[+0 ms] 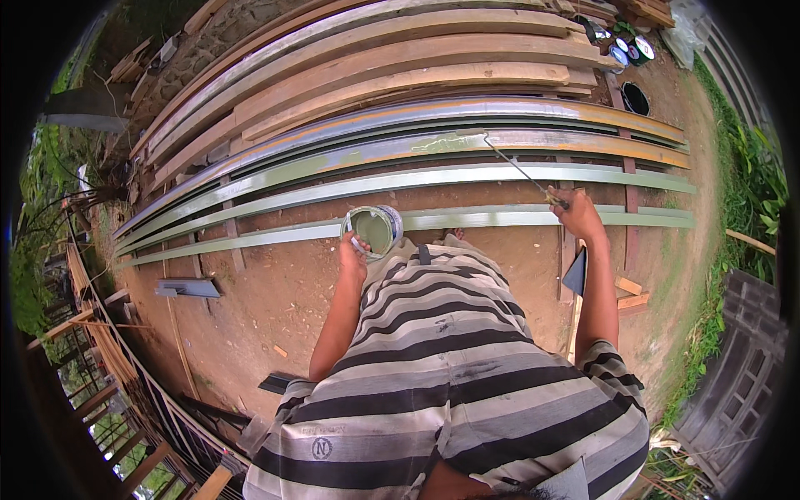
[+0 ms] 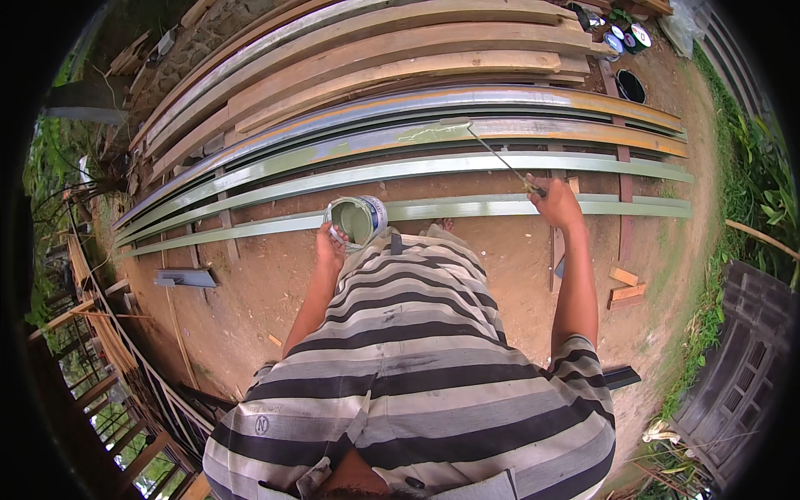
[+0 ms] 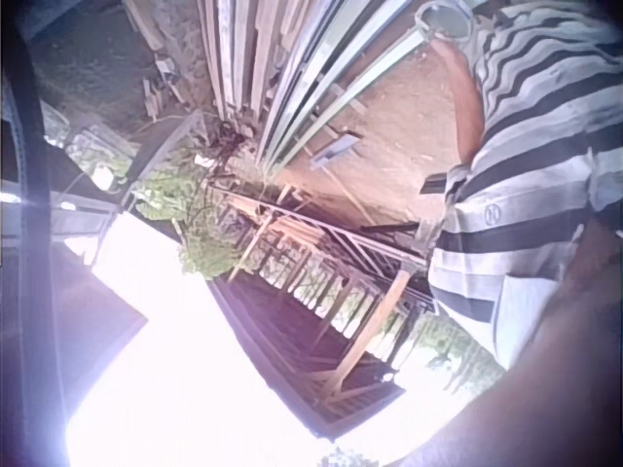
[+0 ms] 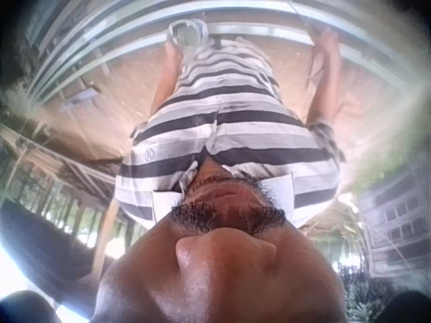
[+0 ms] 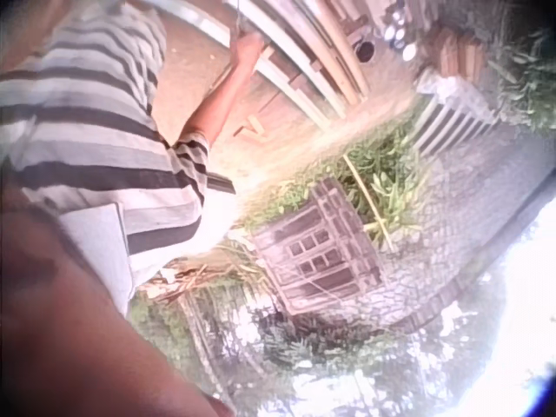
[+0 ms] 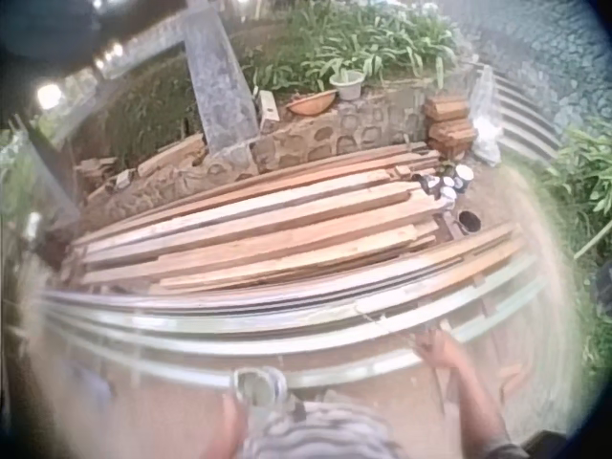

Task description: The person paints a set of long metal beams using a roller, frequently dipping the roller into a paint bucket and applying the paint in long strokes along the length of the beams.

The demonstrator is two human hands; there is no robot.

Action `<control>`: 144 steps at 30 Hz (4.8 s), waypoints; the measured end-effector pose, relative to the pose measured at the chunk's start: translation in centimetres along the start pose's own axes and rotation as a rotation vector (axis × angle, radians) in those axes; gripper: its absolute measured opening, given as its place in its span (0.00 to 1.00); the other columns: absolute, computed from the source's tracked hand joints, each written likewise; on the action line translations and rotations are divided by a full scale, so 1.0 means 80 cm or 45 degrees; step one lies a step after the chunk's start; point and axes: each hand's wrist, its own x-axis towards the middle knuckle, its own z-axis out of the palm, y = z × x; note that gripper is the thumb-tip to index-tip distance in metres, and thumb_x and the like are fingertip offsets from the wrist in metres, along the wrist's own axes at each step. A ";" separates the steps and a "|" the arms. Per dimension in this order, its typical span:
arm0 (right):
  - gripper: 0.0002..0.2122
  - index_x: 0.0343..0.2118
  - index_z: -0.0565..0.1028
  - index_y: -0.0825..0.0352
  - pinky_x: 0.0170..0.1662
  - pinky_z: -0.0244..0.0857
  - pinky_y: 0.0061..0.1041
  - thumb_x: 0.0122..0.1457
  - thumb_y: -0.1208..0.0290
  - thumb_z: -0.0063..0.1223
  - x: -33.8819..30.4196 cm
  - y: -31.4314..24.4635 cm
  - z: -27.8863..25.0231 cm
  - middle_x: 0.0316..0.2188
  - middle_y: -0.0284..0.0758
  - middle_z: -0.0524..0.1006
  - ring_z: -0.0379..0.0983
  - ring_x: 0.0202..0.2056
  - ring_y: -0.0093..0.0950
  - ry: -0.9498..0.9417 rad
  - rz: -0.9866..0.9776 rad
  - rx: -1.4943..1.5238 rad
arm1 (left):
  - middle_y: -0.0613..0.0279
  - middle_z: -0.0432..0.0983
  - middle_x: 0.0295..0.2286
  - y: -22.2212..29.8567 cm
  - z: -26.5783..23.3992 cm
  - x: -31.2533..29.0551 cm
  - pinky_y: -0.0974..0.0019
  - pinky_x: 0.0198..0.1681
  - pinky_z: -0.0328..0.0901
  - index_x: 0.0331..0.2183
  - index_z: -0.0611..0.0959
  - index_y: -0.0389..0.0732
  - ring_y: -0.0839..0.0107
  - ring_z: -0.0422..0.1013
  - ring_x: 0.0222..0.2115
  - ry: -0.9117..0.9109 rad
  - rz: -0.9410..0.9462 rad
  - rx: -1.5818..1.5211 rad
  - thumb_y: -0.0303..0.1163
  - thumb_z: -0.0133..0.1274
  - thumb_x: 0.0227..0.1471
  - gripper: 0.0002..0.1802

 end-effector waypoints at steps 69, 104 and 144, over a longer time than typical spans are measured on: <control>0.07 0.30 0.85 0.62 0.33 0.76 0.33 0.57 0.70 0.55 -0.076 -0.327 0.153 0.28 0.36 0.84 0.84 0.34 0.32 -0.416 -1.034 -0.731 | 0.66 0.69 0.21 -0.004 0.000 0.026 0.63 0.32 0.68 0.25 0.73 0.47 0.68 0.67 0.24 0.258 -0.176 -0.337 0.46 0.53 0.51 0.14; 0.07 0.28 0.84 0.61 0.32 0.74 0.37 0.56 0.72 0.54 -0.044 -0.310 0.107 0.26 0.38 0.83 0.83 0.31 0.36 -0.390 -0.913 -0.689 | 0.63 0.71 0.25 0.007 0.045 0.053 0.60 0.39 0.69 0.31 0.76 0.43 0.64 0.69 0.29 0.088 -0.171 -0.032 0.48 0.56 0.51 0.18; 0.25 0.60 0.75 0.54 0.27 0.72 0.37 0.58 0.74 0.49 -0.125 -0.299 -0.080 0.22 0.42 0.80 0.81 0.25 0.38 0.051 -0.271 -0.685 | 0.58 0.70 0.30 0.155 0.369 0.185 0.57 0.37 0.71 0.36 0.72 0.39 0.63 0.68 0.29 -0.259 -0.201 0.309 0.47 0.54 0.54 0.21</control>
